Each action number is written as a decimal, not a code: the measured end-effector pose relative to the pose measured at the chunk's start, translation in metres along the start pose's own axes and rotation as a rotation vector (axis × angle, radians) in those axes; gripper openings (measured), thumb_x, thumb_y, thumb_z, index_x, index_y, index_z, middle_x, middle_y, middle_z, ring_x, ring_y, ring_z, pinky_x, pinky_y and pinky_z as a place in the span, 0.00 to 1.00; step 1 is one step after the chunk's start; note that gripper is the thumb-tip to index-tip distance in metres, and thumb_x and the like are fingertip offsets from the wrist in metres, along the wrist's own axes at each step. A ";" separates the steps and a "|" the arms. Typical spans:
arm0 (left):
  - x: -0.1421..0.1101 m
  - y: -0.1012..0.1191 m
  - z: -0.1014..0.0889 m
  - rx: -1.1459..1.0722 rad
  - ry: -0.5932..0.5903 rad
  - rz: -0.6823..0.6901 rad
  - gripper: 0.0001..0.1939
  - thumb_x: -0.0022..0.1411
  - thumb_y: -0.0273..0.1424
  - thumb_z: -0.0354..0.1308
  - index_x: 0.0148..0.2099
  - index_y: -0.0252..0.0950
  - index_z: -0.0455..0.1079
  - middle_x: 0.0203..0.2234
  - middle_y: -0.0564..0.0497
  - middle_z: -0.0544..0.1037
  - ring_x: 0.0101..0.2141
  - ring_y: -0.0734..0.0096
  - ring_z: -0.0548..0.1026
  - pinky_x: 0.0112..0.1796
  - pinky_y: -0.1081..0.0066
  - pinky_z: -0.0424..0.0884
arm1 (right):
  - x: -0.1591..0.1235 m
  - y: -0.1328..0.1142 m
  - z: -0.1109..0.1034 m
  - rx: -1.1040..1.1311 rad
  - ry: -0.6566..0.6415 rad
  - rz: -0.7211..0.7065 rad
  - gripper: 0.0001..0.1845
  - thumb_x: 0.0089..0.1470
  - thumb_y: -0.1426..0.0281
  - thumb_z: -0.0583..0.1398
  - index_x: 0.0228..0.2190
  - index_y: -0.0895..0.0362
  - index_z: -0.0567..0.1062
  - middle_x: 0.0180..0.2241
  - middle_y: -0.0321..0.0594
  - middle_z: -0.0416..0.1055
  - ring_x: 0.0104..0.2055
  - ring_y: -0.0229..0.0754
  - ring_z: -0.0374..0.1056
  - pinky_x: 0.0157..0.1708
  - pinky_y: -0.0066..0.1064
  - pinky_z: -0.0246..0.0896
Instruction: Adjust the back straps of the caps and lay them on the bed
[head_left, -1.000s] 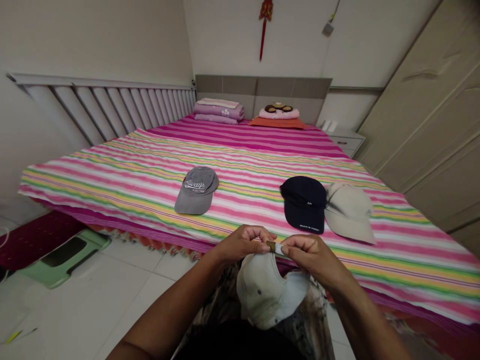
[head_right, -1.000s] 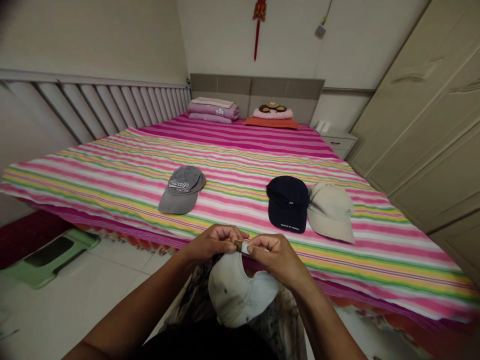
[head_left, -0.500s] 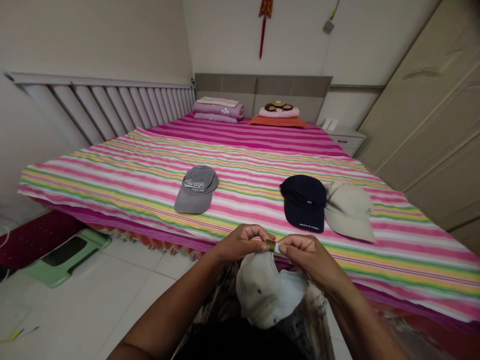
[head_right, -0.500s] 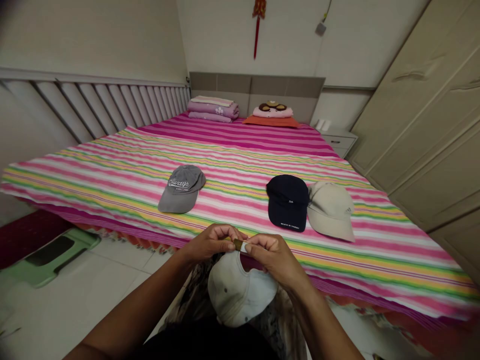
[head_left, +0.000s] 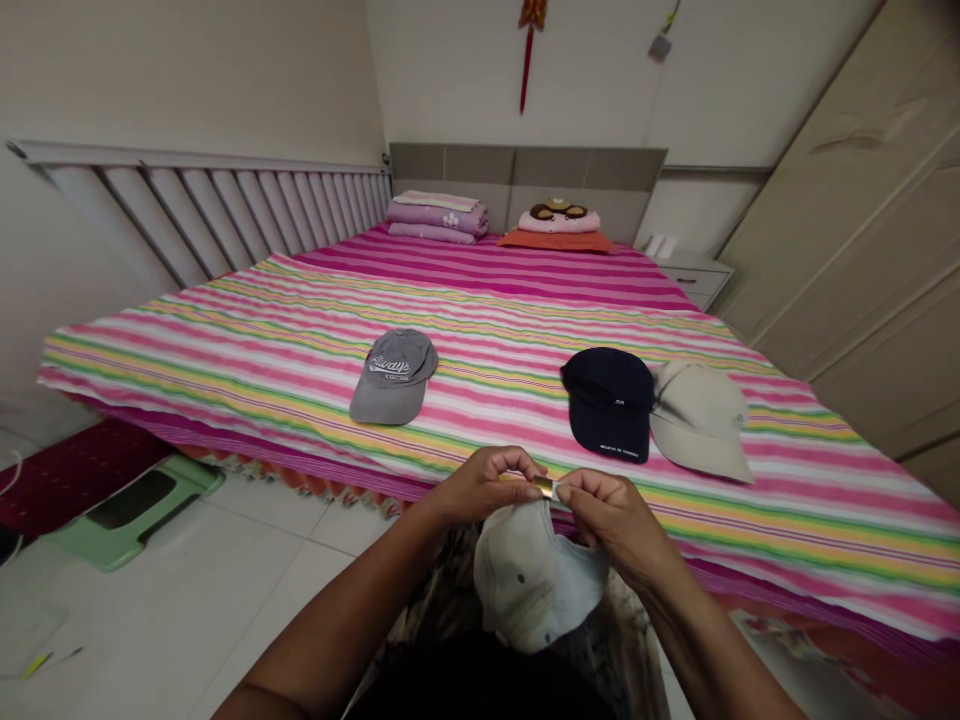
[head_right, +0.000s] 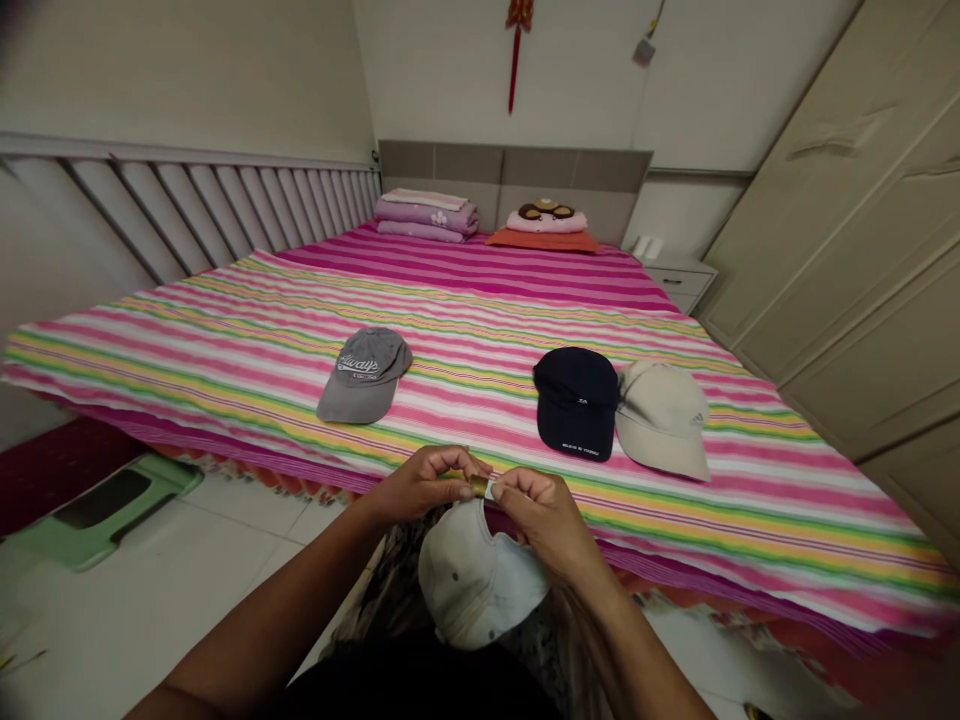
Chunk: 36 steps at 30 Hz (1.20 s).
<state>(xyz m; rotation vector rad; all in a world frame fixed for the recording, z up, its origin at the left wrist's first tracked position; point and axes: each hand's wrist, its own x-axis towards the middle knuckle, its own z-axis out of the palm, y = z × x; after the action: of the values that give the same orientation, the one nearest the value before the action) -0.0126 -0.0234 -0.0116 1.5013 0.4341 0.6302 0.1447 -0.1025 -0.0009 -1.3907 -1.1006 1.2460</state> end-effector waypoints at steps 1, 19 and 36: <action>0.000 0.001 0.000 0.040 0.008 -0.003 0.11 0.48 0.34 0.60 0.29 0.32 0.65 0.30 0.49 0.72 0.34 0.71 0.68 0.39 0.70 0.61 | 0.000 0.001 0.000 0.001 0.011 -0.004 0.15 0.43 0.60 0.60 0.19 0.59 0.68 0.08 0.26 0.53 0.12 0.28 0.45 0.15 0.23 0.39; -0.005 -0.021 0.020 0.063 0.296 0.104 0.12 0.53 0.36 0.55 0.36 0.33 0.68 0.32 0.47 0.75 0.35 0.68 0.72 0.39 0.69 0.65 | 0.000 0.012 0.018 0.264 0.124 -0.014 0.13 0.44 0.62 0.60 0.19 0.58 0.66 0.07 0.27 0.55 0.11 0.30 0.46 0.14 0.24 0.42; -0.005 -0.024 0.024 -0.364 0.265 0.076 0.13 0.44 0.28 0.64 0.35 0.32 0.71 0.29 0.48 0.76 0.32 0.72 0.73 0.37 0.71 0.65 | -0.001 0.017 0.026 0.379 0.078 0.033 0.14 0.44 0.62 0.61 0.20 0.57 0.63 0.08 0.24 0.52 0.11 0.27 0.43 0.12 0.20 0.39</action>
<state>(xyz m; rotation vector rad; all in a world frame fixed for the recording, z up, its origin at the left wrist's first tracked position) 0.0015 -0.0438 -0.0347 1.0963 0.4386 0.9214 0.1197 -0.1043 -0.0184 -1.1600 -0.7436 1.3316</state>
